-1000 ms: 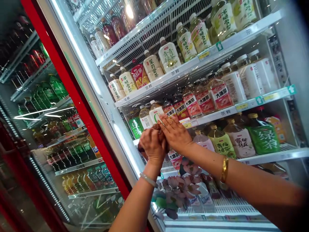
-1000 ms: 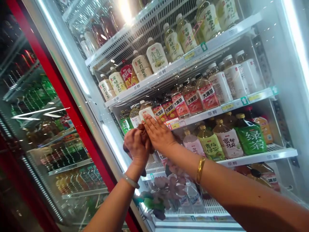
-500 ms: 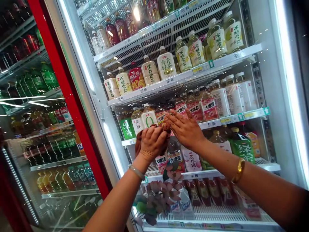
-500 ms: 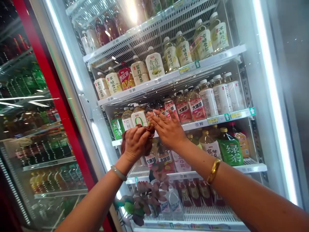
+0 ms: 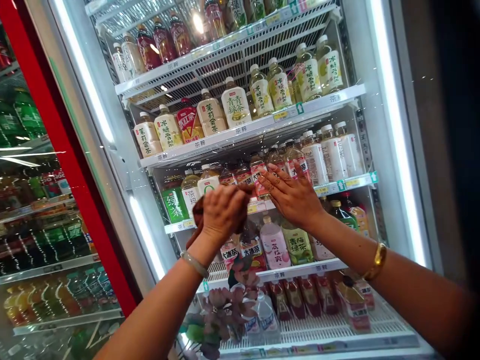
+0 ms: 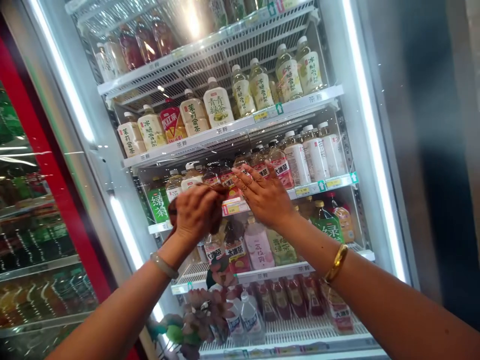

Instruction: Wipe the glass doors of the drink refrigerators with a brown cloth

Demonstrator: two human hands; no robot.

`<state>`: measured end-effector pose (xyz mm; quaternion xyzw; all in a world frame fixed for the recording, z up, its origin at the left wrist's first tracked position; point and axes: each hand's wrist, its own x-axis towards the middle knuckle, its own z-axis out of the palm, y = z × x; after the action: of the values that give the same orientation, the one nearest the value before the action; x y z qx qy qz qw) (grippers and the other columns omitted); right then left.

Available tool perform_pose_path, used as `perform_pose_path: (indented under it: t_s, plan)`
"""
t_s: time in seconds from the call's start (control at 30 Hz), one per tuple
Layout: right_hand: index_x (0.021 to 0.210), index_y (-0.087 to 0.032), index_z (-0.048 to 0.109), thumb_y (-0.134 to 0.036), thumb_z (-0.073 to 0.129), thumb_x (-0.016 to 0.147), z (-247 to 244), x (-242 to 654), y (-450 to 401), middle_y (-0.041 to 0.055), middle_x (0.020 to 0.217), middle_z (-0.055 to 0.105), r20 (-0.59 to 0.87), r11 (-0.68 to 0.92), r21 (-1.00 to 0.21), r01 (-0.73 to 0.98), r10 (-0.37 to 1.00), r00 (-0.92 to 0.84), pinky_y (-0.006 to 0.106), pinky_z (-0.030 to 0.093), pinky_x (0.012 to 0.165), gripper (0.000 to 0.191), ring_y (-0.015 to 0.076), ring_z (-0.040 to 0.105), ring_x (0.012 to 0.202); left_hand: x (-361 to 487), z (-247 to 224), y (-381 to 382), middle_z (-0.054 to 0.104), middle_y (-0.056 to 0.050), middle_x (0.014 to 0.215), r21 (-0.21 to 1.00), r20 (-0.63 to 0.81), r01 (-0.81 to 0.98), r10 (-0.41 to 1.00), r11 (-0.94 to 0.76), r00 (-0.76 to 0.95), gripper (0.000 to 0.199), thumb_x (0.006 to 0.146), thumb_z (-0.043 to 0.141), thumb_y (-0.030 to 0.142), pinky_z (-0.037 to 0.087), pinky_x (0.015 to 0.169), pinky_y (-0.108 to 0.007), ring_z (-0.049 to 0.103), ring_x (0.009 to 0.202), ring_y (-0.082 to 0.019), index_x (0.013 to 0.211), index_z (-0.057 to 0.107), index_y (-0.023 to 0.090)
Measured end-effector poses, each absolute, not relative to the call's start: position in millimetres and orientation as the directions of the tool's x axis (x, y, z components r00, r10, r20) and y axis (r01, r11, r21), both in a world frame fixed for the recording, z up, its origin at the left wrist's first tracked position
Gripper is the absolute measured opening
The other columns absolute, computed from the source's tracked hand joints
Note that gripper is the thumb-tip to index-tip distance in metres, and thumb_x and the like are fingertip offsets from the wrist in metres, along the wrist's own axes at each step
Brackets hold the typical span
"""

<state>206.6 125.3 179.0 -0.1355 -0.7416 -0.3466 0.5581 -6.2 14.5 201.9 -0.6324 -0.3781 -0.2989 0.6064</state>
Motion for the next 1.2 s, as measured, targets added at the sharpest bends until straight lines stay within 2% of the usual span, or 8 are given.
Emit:
perform_pose_path:
  t_s: [0.1, 0.3, 0.53, 0.63, 0.73, 0.87, 0.97, 1.2]
  plan:
    - [0.165, -0.031, 0.028, -0.024, 0.047, 0.106, 180.3, 213.9, 130.0, -0.0010, 0.168, 0.037, 0.930, 0.716, 0.350, 0.604, -0.186, -0.318, 0.064, 0.000, 0.136, 0.062, 0.0227, 0.032, 0.160, 6.8, 205.4, 23.3, 0.065, -0.020, 0.129, -0.332, 0.942, 0.937, -0.017, 0.107, 0.335, 0.028, 0.096, 0.064, 0.031, 0.041, 0.102, -0.061, 0.055, 0.122, -0.039, 0.122, 0.063, 0.020]
    - [0.165, -0.029, 0.026, -0.023, 0.046, 0.105, 183.7, 239.1, 141.9, 0.0017, 0.168, 0.037, 0.940, 0.701, 0.322, 0.636, -0.157, -0.303, 0.065, 0.008, 0.136, 0.064, 0.0234, 0.030, 0.160, 42.5, 206.9, 31.4, 0.075, 0.003, 0.110, -0.866, 0.436, 0.469, 0.198, -0.171, 0.878, 0.020, 0.095, 0.069, 0.025, 0.044, 0.097, -0.039, 0.064, 0.101, -0.019, 0.112, 0.068, 0.036]
    - [0.165, -0.031, 0.027, -0.024, 0.048, 0.105, 187.4, 271.5, 157.2, 0.0010, 0.168, 0.037, 0.944, 0.672, 0.313, 0.671, -0.143, -0.297, 0.065, 0.010, 0.135, 0.064, 0.0239, 0.031, 0.160, 74.3, 233.7, 51.5, 0.071, -0.012, 0.116, -0.640, 0.769, 0.769, -0.001, -0.003, 0.640, 0.013, 0.098, 0.063, 0.027, 0.044, 0.095, -0.049, 0.060, 0.112, -0.030, 0.111, 0.066, 0.025]
    - [0.164, -0.028, 0.032, -0.024, 0.046, 0.106, 186.0, 280.1, 161.8, 0.0010, 0.168, 0.037, 0.934, 0.633, 0.348, 0.692, -0.168, -0.315, 0.064, 0.010, 0.136, 0.060, 0.0236, 0.030, 0.160, 93.7, 226.9, 56.3, 0.075, 0.001, 0.106, -0.867, 0.463, 0.470, 0.082, -0.165, 0.882, 0.011, 0.097, 0.064, 0.026, 0.047, 0.093, -0.039, 0.064, 0.098, -0.020, 0.106, 0.068, 0.032]
    - [0.161, -0.026, 0.037, -0.026, 0.047, 0.106, 184.5, 293.7, 167.7, 0.0004, 0.168, 0.038, 0.922, 0.588, 0.384, 0.712, -0.198, -0.333, 0.063, 0.011, 0.136, 0.056, 0.0237, 0.032, 0.160, 97.9, 241.7, 56.0, 0.077, 0.000, 0.112, -0.920, 0.239, 0.275, 0.155, -0.280, 0.959, 0.016, 0.099, 0.063, 0.027, 0.048, 0.092, -0.039, 0.066, 0.102, -0.021, 0.113, 0.068, 0.032]
    - [0.161, -0.031, 0.037, -0.029, 0.051, 0.105, 184.9, 309.1, 172.8, -0.0002, 0.167, 0.040, 0.930, 0.570, 0.367, 0.736, -0.197, -0.311, 0.062, 0.012, 0.135, 0.058, 0.0244, 0.035, 0.158, 107.4, 254.7, 68.5, 0.075, -0.008, 0.118, -0.751, 0.647, 0.655, 0.111, -0.081, 0.755, 0.017, 0.101, 0.060, 0.032, 0.047, 0.091, -0.048, 0.065, 0.111, -0.028, 0.115, 0.068, 0.026]
    - [0.163, -0.031, 0.034, -0.029, 0.051, 0.105, 183.2, 317.4, 176.8, 0.0006, 0.168, 0.038, 0.934, 0.559, 0.355, 0.750, -0.190, -0.301, 0.062, 0.011, 0.135, 0.060, 0.0257, 0.034, 0.159, 128.1, 233.4, 83.9, 0.074, -0.011, 0.117, -0.653, 0.756, 0.757, 0.036, -0.011, 0.653, 0.014, 0.101, 0.059, 0.030, 0.046, 0.090, -0.050, 0.064, 0.109, -0.029, 0.110, 0.068, 0.024]
    - [0.167, -0.030, 0.024, -0.025, 0.052, 0.104, 169.0, 360.2, 195.9, 0.0022, 0.166, 0.042, 0.905, 0.511, 0.425, 0.747, -0.229, -0.358, 0.058, 0.010, 0.136, 0.069, 0.0237, 0.034, 0.159, 150.8, 260.7, 92.0, 0.073, -0.005, 0.119, -0.953, 0.196, 0.235, 0.199, -0.192, 0.960, 0.018, 0.106, 0.052, 0.032, 0.044, 0.086, -0.043, 0.062, 0.106, -0.025, 0.114, 0.067, 0.026]
